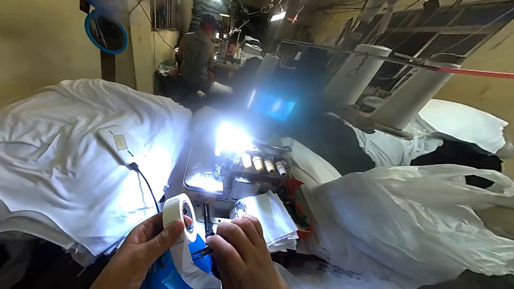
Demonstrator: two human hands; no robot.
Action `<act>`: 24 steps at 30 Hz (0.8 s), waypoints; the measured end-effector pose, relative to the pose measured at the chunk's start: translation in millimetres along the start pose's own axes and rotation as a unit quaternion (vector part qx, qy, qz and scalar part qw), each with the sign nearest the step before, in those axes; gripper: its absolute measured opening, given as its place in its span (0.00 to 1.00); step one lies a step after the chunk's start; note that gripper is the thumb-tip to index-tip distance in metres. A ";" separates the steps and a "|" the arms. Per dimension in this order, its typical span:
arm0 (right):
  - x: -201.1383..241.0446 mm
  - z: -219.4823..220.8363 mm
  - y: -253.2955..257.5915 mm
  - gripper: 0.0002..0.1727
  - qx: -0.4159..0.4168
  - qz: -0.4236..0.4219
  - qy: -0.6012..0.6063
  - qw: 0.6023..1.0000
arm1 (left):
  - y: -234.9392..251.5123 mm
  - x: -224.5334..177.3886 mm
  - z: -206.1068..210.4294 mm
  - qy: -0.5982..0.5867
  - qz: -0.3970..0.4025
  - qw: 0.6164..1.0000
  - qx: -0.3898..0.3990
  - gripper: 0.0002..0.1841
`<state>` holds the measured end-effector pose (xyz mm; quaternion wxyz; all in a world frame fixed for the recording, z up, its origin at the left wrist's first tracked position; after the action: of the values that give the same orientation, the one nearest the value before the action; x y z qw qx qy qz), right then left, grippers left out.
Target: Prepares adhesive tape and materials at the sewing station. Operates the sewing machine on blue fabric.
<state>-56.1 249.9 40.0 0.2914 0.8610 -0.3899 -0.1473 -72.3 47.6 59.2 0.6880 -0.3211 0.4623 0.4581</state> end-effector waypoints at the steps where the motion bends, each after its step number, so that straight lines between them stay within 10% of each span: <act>1: -2.8 0.7 -2.0 0.05 -0.001 0.005 -0.004 1.000 | -0.4 -0.1 -0.8 0.000 0.000 1.000 0.002 0.07; 24: 8.3 -10.5 6.2 0.07 0.026 -0.065 -0.093 0.993 | 3.7 3.8 6.9 -0.013 -0.019 1.000 -0.014 0.07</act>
<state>-49.3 244.5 51.8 0.2210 0.8743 -0.3623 -0.2354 -72.8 56.3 58.1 0.6983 -0.3329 0.4407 0.4554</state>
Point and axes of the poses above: each hand's wrist, its own y-axis towards the middle knuckle, its own z-axis out of the palm, x = y × z, the point moved 3 cm from there along y, towards the middle knuckle, and after that the axes turned 11 degrees about x, right-handed, at the moved point
